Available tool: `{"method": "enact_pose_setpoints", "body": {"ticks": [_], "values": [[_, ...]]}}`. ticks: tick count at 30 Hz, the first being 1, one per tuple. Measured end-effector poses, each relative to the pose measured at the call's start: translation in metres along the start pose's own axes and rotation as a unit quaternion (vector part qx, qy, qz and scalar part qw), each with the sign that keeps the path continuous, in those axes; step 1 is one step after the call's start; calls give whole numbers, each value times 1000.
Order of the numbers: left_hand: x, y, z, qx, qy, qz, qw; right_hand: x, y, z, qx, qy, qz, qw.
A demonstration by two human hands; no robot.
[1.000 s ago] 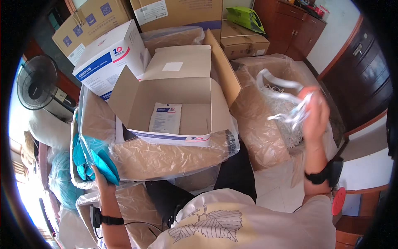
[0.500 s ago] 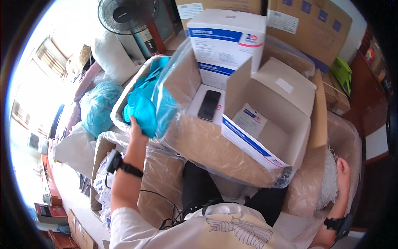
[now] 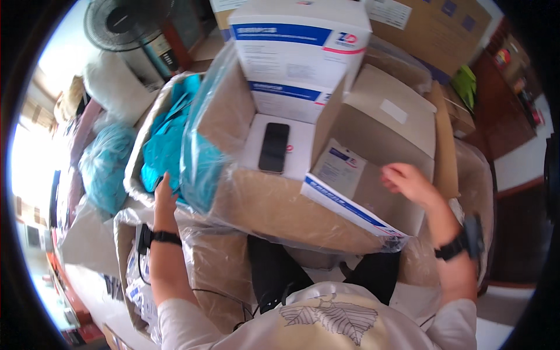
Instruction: The recorder is shown picking up individual medical face masks from a pile, checking them, and putting them into individual plastic sleeves for packaging.
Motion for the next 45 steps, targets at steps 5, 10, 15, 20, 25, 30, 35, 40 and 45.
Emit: {"method": "enact_pose_setpoints", "body": {"ticks": [5,10,15,20,25,30,35,40,45], "values": [[-131,26,-84,-163,249,-102,949,52,45,-59,-57,217,26,974],[-280,73,-124,-124,409,148,892,61,72,-53,-7,277,-8,961],[-350,109,-132,-131,358,312,870,75,69,-49,140,178,-26,974],[-376,114,-166,-104,402,348,840,32,-8,41,84,-166,-106,977],[-432,121,-242,-159,505,320,786,-95,-70,101,198,-251,-151,935],[-490,132,-249,-180,246,557,772,-161,-48,59,285,-253,-89,920],[-506,128,-208,16,338,564,754,-185,-54,12,168,-244,-85,951],[-541,110,-187,187,576,495,623,-190,-23,50,-105,-393,-6,913],[-541,108,-162,199,577,492,621,-195,-8,28,-141,-359,51,921]]}}
Point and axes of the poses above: each hand's wrist, its own x-axis towards the middle knuckle, its own y-axis out of the palm, z = x × y, the point moved 6 cm from there along x, towards the middle knuckle, and after that the axes turned 13 degrees about -z, right-handed, at the moved point
